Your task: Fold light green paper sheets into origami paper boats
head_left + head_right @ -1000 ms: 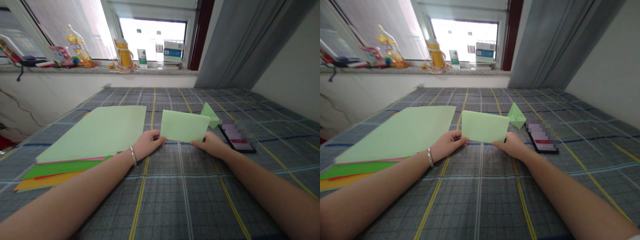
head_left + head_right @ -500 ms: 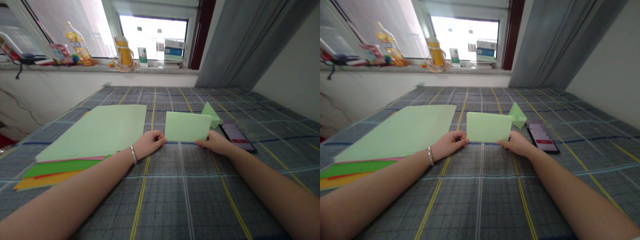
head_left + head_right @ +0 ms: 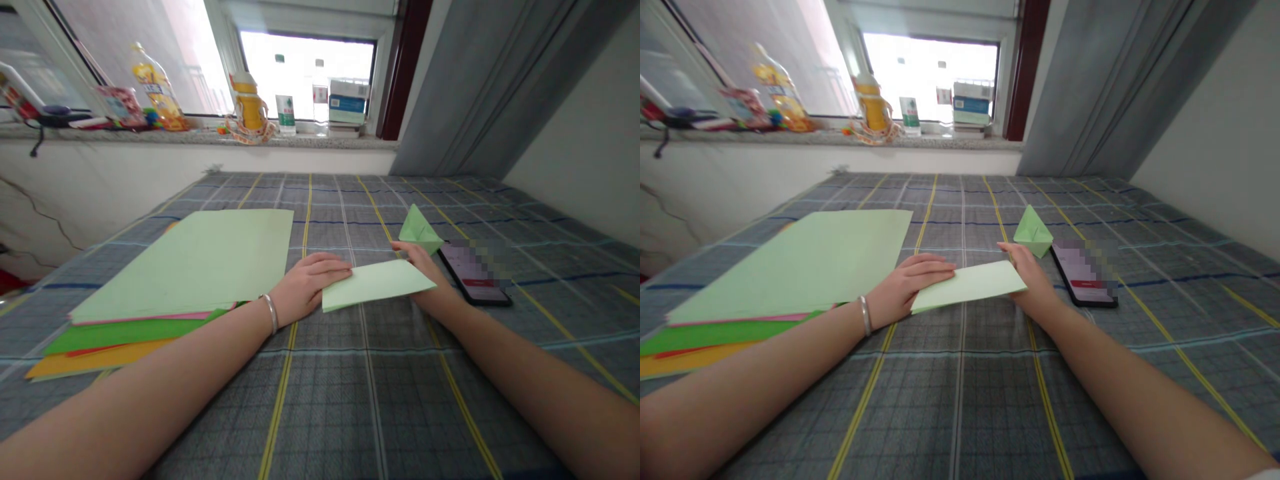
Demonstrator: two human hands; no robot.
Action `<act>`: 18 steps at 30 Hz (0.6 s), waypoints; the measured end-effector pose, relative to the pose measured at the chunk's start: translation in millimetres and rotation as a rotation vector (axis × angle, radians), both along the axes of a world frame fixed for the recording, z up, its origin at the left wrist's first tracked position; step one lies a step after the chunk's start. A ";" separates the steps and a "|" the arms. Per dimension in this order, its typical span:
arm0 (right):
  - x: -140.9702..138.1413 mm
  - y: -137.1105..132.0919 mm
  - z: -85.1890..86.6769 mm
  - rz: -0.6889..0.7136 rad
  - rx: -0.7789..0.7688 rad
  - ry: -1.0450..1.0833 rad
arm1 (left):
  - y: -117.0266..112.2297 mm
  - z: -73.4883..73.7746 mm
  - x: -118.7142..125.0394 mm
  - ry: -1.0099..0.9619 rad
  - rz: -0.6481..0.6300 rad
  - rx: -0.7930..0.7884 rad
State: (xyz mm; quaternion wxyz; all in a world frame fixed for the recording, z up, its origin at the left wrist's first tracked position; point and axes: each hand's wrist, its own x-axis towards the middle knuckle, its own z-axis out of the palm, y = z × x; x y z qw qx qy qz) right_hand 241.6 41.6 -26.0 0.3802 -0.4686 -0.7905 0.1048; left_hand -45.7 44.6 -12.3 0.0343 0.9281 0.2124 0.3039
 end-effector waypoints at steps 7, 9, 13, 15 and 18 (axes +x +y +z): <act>-0.8 1.6 -4.7 -0.018 -0.171 0.119 | -3.9 -3.6 2.7 0.233 0.116 0.024; -2.4 -0.3 -2.4 0.002 -0.225 0.160 | -4.6 -2.5 3.6 0.280 0.136 0.001; -3.0 -0.4 -1.2 -0.032 -0.314 0.248 | -5.6 0.4 4.4 0.359 0.137 0.004; -2.6 0.6 -1.7 -0.065 -0.311 0.253 | -6.1 0.4 4.6 0.378 0.135 0.004; -2.6 1.0 -1.8 -0.071 -0.295 0.246 | -5.7 -2.2 4.4 0.383 0.135 -0.043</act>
